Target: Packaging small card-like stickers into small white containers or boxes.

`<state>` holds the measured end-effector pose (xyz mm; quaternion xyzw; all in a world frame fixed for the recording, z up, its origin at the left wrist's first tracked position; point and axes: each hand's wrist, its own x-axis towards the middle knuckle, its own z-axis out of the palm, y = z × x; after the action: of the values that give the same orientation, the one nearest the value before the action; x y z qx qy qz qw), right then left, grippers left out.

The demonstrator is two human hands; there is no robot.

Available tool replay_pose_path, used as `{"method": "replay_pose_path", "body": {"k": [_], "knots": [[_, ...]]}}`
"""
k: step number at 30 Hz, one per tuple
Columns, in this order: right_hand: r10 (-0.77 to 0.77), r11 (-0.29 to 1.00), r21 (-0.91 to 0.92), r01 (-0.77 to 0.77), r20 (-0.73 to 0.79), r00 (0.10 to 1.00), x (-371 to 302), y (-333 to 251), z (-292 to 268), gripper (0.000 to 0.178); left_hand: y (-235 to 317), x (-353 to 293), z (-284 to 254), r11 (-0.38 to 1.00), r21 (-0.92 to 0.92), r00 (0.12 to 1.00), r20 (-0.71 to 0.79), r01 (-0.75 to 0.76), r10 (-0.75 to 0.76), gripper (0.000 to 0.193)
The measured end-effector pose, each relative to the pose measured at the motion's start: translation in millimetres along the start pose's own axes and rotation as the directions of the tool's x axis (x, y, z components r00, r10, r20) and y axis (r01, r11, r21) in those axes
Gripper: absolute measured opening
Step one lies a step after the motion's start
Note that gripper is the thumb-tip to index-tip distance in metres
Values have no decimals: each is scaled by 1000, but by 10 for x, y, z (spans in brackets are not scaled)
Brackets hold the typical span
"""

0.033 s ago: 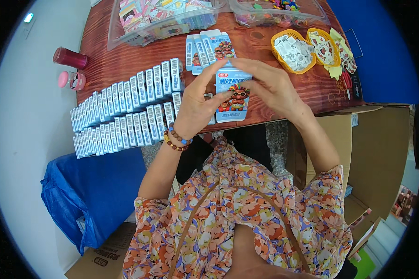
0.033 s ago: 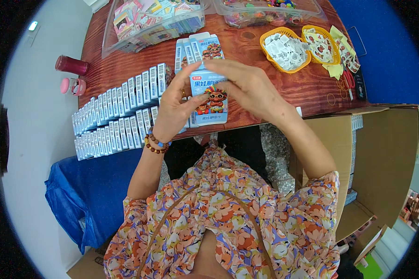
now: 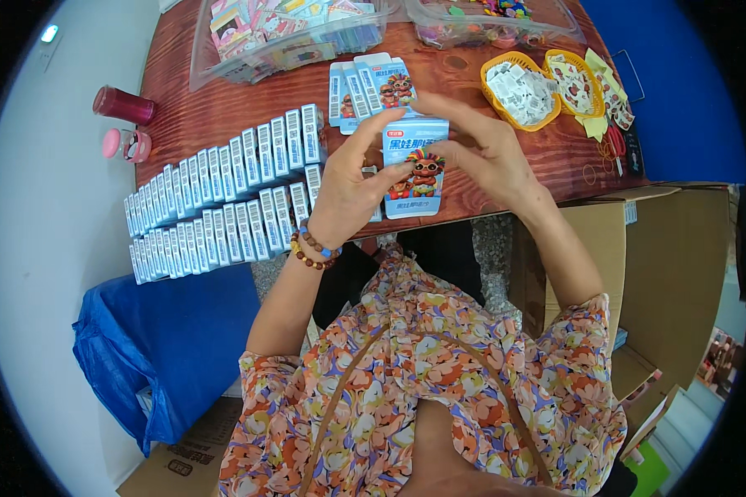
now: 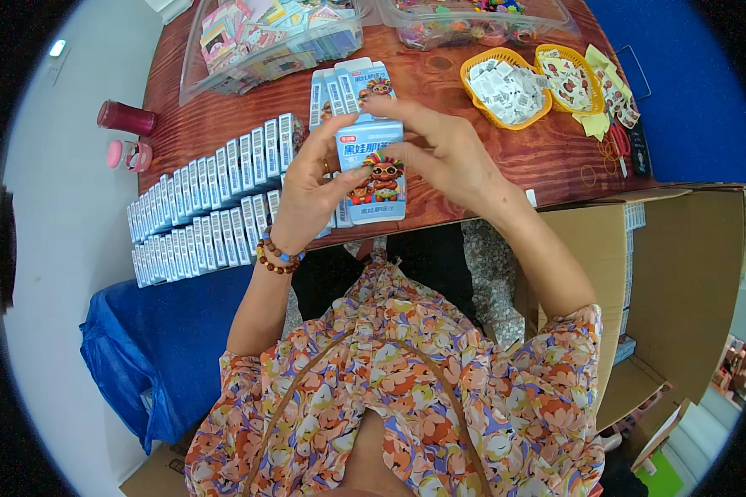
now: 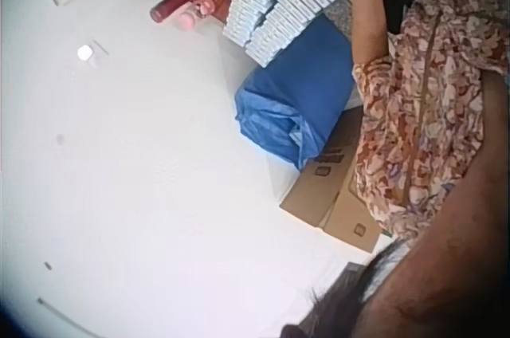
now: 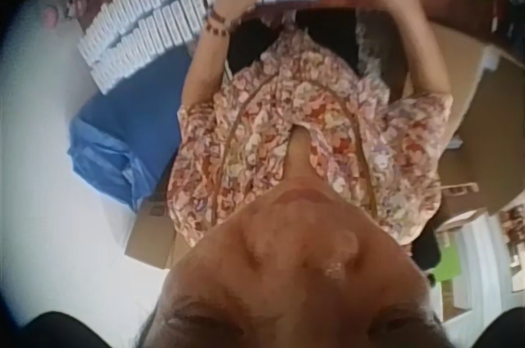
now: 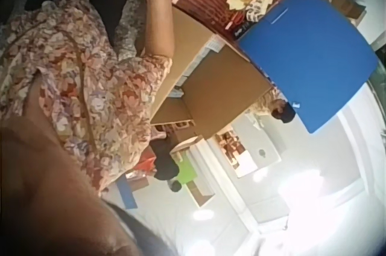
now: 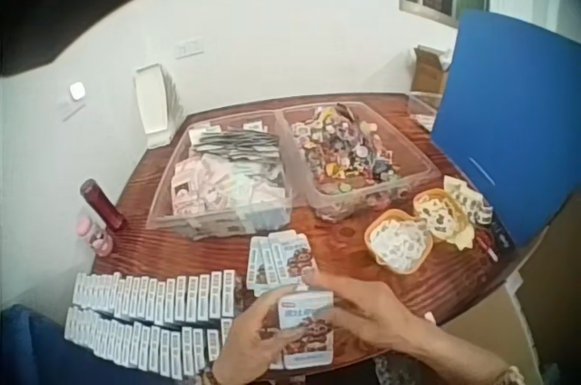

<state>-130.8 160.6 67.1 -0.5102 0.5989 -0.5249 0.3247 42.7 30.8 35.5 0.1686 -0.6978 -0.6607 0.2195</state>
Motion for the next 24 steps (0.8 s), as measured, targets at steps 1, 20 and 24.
{"method": "replay_pose_path", "body": {"k": [1,20,24], "knots": [[18,985,173,-10,-41,999,14,59,13,46,-5,1,8,1000,-9,1000,17,-17,17,57],[175,951,271,-149,-74,982,363,430,-255,17,7,80,-178,996,-76,996,-73,35,-41,63],[356,621,766,-163,-90,930,613,521,-157,16,30,224,-269,989,145,984,-178,39,-12,81]]}}
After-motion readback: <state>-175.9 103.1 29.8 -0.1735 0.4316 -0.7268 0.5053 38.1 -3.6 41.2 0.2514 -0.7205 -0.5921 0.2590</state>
